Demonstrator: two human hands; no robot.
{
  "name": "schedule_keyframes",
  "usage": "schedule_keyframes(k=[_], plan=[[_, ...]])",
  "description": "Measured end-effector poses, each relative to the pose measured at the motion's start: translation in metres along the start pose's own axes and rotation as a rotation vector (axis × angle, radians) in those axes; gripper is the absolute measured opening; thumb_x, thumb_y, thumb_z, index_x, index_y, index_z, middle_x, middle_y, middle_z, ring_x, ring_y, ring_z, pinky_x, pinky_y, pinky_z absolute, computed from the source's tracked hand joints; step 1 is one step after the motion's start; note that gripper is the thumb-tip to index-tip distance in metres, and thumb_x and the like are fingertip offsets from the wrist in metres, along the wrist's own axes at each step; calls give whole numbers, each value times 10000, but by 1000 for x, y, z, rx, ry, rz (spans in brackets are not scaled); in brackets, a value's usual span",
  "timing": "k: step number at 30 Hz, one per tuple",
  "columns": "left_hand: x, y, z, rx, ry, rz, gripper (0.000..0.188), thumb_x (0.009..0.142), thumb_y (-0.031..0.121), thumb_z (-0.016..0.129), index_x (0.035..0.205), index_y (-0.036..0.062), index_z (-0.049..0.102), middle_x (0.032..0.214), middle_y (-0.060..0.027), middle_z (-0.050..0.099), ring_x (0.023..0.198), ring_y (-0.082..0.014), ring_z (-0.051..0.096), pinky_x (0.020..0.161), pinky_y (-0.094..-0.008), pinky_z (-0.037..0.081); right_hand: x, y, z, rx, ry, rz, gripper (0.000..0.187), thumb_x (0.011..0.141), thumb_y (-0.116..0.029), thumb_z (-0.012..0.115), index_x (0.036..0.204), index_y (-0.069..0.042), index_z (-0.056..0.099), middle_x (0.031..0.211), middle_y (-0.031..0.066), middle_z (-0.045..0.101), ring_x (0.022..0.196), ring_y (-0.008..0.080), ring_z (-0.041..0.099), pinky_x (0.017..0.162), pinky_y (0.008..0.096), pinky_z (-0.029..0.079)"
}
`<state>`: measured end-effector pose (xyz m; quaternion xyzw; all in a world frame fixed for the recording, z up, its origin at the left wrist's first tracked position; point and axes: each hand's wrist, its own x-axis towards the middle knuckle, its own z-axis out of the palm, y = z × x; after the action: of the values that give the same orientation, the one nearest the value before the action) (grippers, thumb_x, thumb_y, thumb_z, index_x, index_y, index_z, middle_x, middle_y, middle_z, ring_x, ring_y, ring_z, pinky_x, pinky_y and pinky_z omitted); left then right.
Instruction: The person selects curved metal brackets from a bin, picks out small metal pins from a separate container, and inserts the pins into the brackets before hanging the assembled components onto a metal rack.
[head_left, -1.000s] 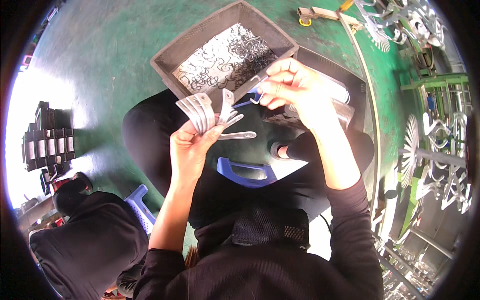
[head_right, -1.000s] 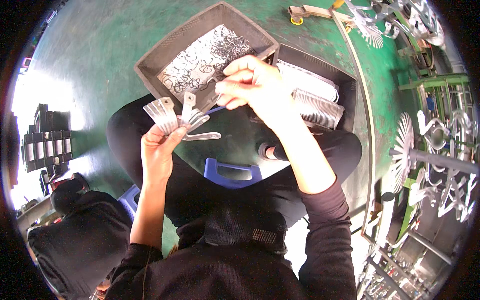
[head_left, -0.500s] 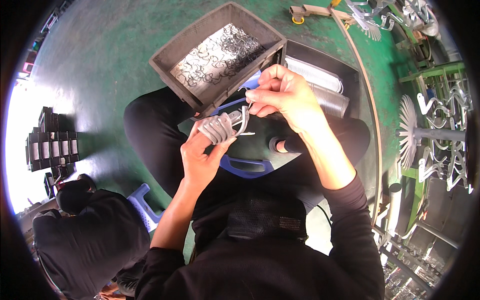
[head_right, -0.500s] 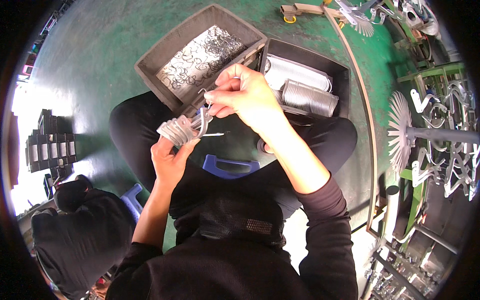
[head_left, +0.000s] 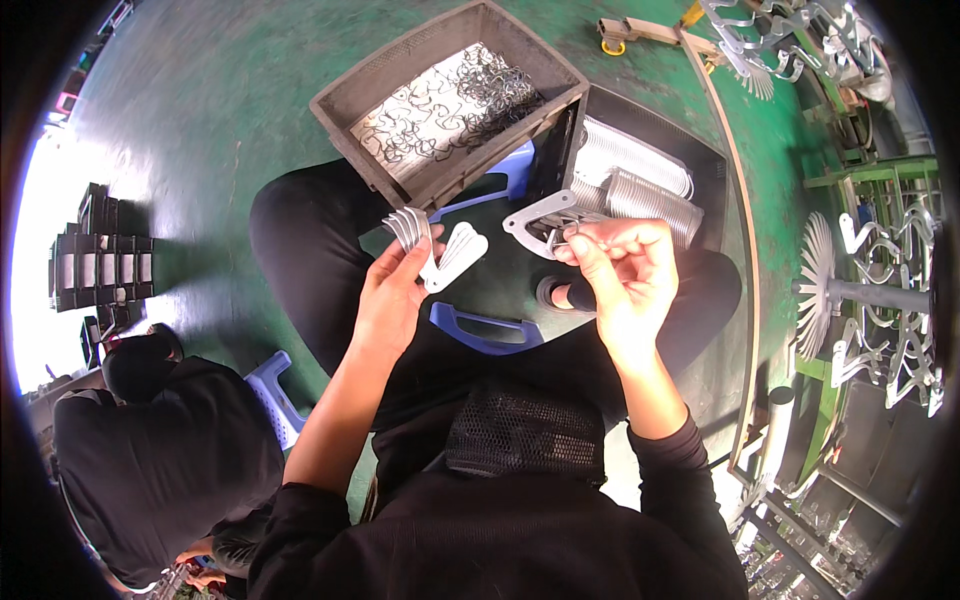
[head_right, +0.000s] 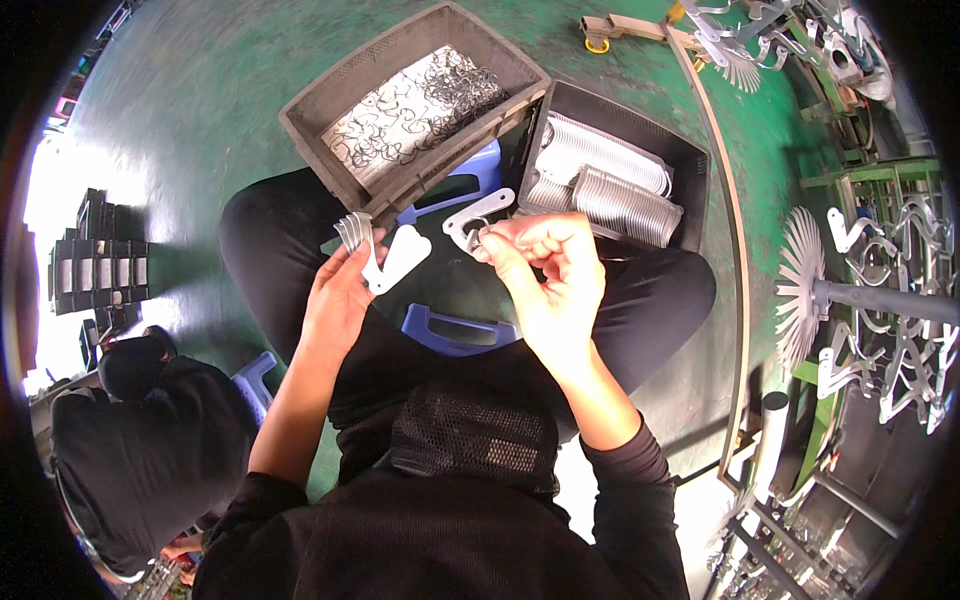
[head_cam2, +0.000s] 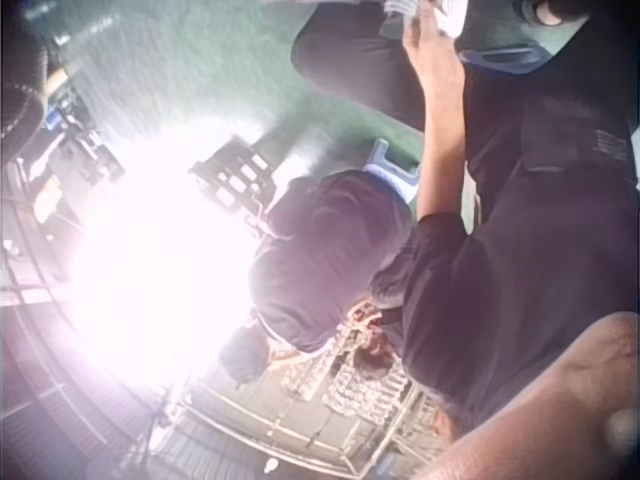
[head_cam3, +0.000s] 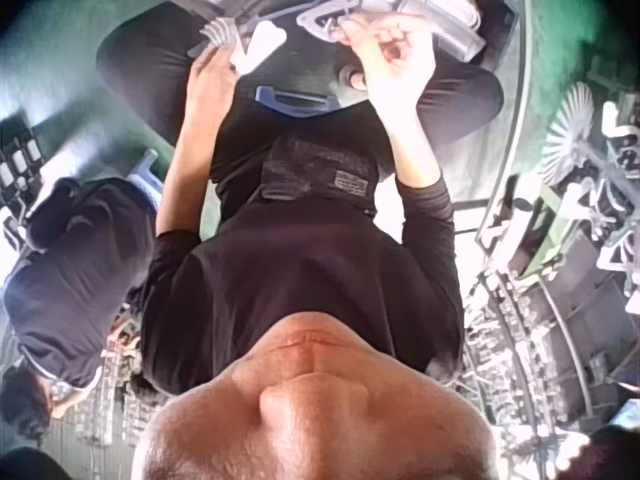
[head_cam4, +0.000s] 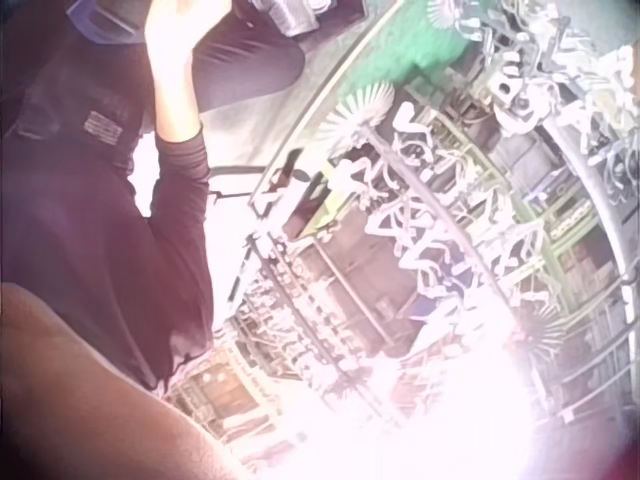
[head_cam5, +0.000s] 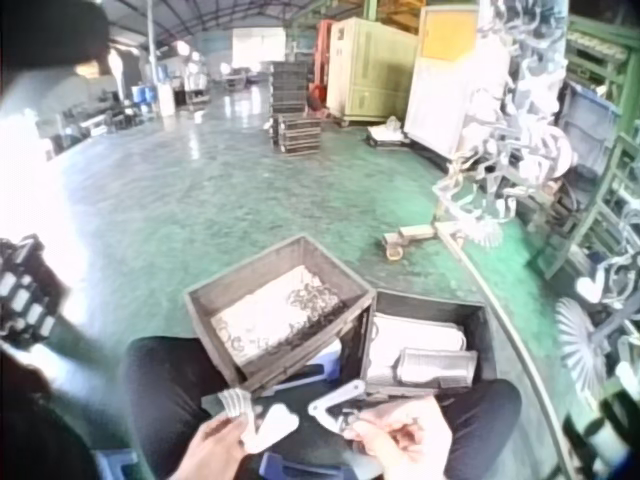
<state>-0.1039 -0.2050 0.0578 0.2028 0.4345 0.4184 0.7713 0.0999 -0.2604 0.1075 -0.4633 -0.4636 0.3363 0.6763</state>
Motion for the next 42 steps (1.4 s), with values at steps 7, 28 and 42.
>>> schedule_keyframes(k=[7, 28, 42], plan=[[-2, 14, 19, 316, -100, 352, 216, 819, 13, 610, 1031, -23, 603, 918, -41, 635, 826, -76, 561, 783, -232, 436, -16, 18, 5, -67, 16, 17, 198, 768, 75, 626, 874, -2, 478, 837, 137, 633, 747, 127, 621, 676, 230, 495], [13, 21, 17, 709, -123, 348, 183, 759, 1, 645, 940, -19, 621, 845, -81, 650, 781, -105, 605, 703, -243, 467, 45, 54, -4, -606, -117, 82, 123, 804, -58, 628, 886, -14, 548, 810, 98, 593, 631, 129, 582, 508, 235, 475], [46, 19, 0, 846, -259, 344, 209, 711, -21, 680, 914, 6, 642, 943, -101, 652, 852, -193, 633, 718, -285, 499, 235, 241, 45, -1375, -1325, 114, 299, 760, -2, 501, 949, -170, 662, 942, 76, 599, 982, 256, 562, 851, 349, 447]])
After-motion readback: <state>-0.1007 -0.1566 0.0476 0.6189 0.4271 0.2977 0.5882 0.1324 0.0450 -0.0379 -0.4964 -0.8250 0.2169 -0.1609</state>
